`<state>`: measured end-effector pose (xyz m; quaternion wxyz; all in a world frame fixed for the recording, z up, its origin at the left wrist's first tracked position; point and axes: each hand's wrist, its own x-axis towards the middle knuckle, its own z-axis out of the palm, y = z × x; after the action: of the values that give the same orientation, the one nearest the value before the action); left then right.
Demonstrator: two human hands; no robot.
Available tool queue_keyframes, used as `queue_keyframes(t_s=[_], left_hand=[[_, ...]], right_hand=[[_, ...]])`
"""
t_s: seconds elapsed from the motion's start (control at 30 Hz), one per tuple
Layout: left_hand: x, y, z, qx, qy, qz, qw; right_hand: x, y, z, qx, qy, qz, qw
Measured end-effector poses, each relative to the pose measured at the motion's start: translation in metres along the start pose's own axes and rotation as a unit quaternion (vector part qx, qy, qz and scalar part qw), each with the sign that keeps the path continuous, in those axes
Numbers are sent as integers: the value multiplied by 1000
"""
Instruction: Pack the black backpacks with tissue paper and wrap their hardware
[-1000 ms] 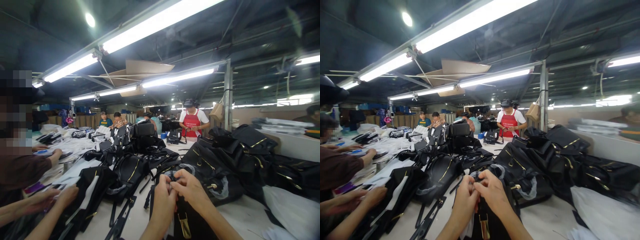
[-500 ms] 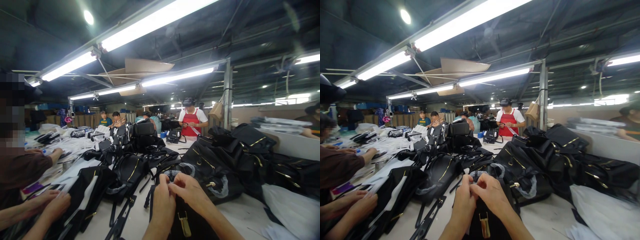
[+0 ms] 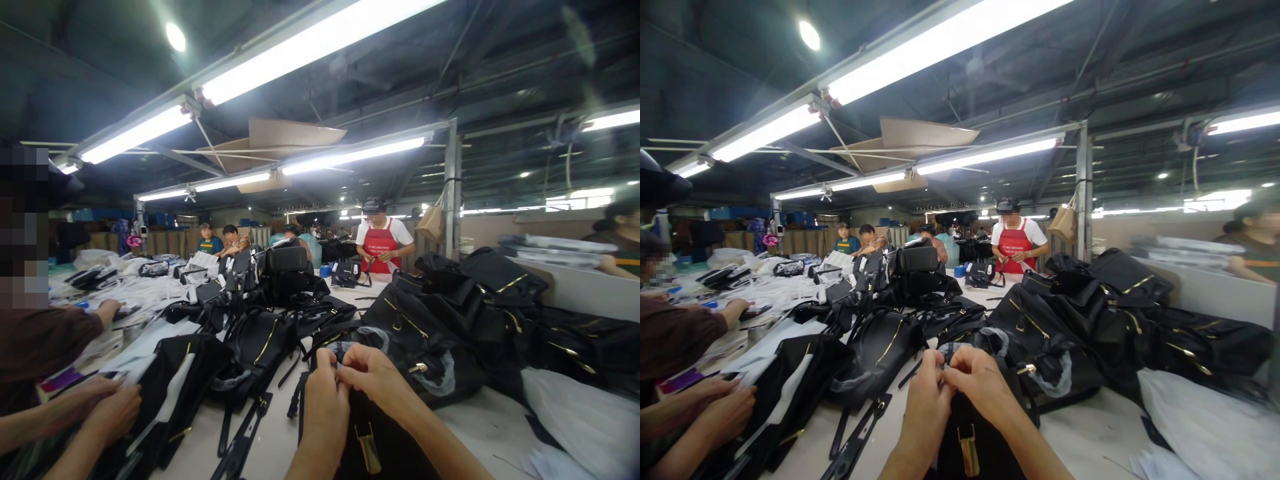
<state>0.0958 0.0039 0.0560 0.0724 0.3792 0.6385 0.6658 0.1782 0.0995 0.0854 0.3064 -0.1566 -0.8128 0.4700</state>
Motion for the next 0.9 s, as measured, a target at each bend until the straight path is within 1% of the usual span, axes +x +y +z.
queue_keyframes(t_s=[0.03, 0.1, 0.13, 0.2, 0.23, 0.3, 0.37, 0.43, 0.5, 0.63, 0.73, 0.8, 0.9], left_hand=[[0, 1, 0, 3, 3, 6, 1000], [-1, 1, 1, 2, -7, -3, 1000], [-1, 2, 2, -11, -20, -16, 1000], [-1, 0, 3, -75, -55, -59, 994], [-1, -2, 3, -119, -71, -88, 986], [-1, -7, 5, -205, -96, -149, 963], [0, -13, 5, -261, -103, -188, 941], [0, -16, 6, -280, -99, -192, 935], [0, -16, 6, -270, -89, -186, 941], [-1, -10, 4, -217, -70, -177, 957], [-2, -6, 2, -220, -72, -178, 956], [-2, -3, 0, -227, -76, -184, 953], [-4, -1, 1, -224, -72, -173, 956]], right_hand=[[1, 1, 0, 0, 0, -3, 1000], [2, 2, 0, 7, 4, -4, 1000], [2, 1, 1, 15, 6, -1, 1000], [2, 0, 2, 44, 9, 21, 999], [2, -1, 3, 65, 9, 35, 997], [1, -1, 4, 112, -4, 52, 992], [1, 1, 6, 151, -27, 55, 987], [1, 4, 6, 164, -39, 45, 985], [1, 8, 5, 159, -36, 30, 986], [2, 11, 3, 152, -25, 4, 988], [0, 12, 5, 131, -12, -15, 991], [-1, 13, 8, 96, 10, -35, 995], [-4, 16, 14, 28, 78, -45, 995]])
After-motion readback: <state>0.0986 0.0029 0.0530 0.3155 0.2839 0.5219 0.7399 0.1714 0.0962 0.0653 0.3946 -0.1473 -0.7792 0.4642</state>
